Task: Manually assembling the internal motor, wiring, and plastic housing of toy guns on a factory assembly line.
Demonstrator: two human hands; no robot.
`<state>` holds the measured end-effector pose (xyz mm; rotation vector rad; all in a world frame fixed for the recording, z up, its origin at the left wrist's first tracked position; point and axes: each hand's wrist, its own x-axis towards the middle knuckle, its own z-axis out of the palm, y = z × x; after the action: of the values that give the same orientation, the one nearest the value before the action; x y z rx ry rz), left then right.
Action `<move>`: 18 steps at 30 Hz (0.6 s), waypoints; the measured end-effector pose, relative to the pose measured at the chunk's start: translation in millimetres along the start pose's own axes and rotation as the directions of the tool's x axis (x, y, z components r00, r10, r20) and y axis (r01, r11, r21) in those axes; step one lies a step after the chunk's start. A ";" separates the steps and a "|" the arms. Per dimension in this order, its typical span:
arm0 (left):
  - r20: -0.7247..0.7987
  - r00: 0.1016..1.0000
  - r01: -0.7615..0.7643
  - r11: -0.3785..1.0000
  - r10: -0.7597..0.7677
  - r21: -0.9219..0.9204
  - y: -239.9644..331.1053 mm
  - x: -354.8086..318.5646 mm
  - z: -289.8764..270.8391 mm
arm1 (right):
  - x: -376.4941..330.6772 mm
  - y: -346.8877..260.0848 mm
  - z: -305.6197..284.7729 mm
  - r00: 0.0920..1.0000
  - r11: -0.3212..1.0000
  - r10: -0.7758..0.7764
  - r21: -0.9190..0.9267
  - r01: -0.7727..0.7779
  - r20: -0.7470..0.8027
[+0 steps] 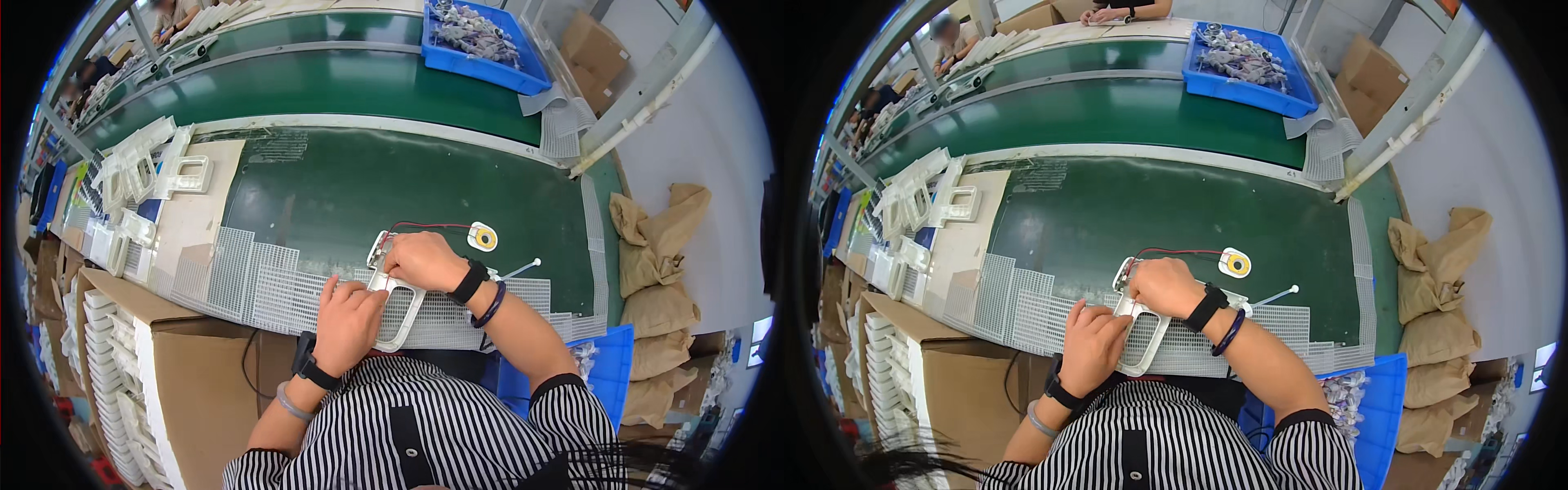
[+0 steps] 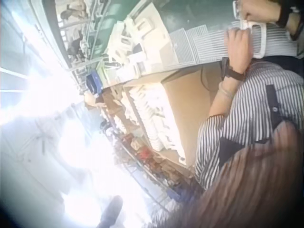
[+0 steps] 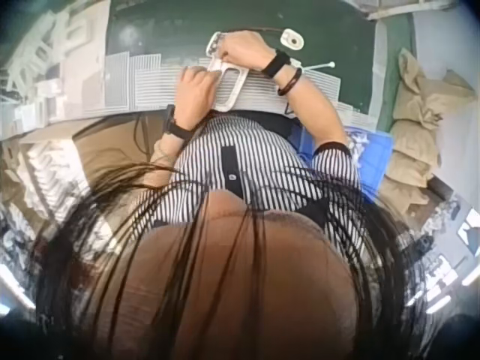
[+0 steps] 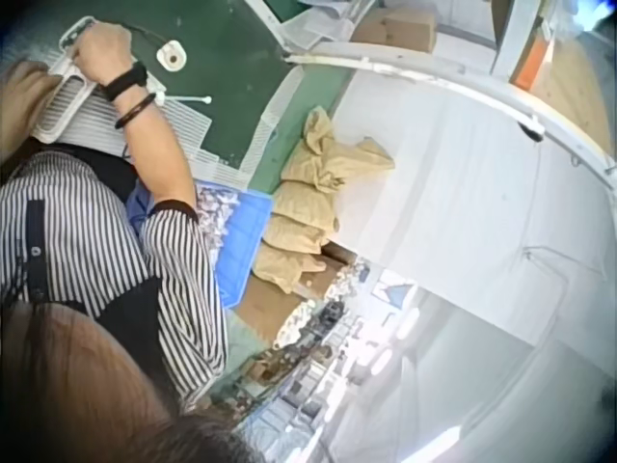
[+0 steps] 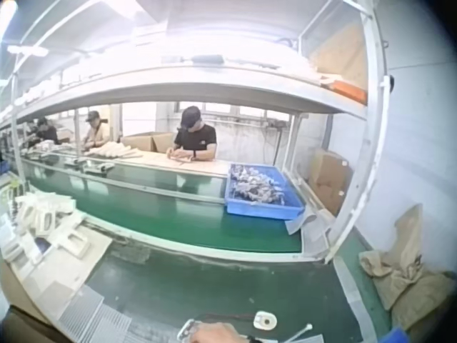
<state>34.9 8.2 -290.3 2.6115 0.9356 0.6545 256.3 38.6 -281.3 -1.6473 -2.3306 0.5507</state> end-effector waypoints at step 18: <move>0.174 0.984 -0.055 0.995 0.040 0.080 -18.0 -7.0 -4.0 | 6.5 5.2 -0.5 0.998 0.996 0.058 0.064 -0.060 0.037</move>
<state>18.7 17.5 -296.4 2.7197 0.8682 0.3996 258.7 46.3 -283.3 -1.6951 -2.2686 0.6654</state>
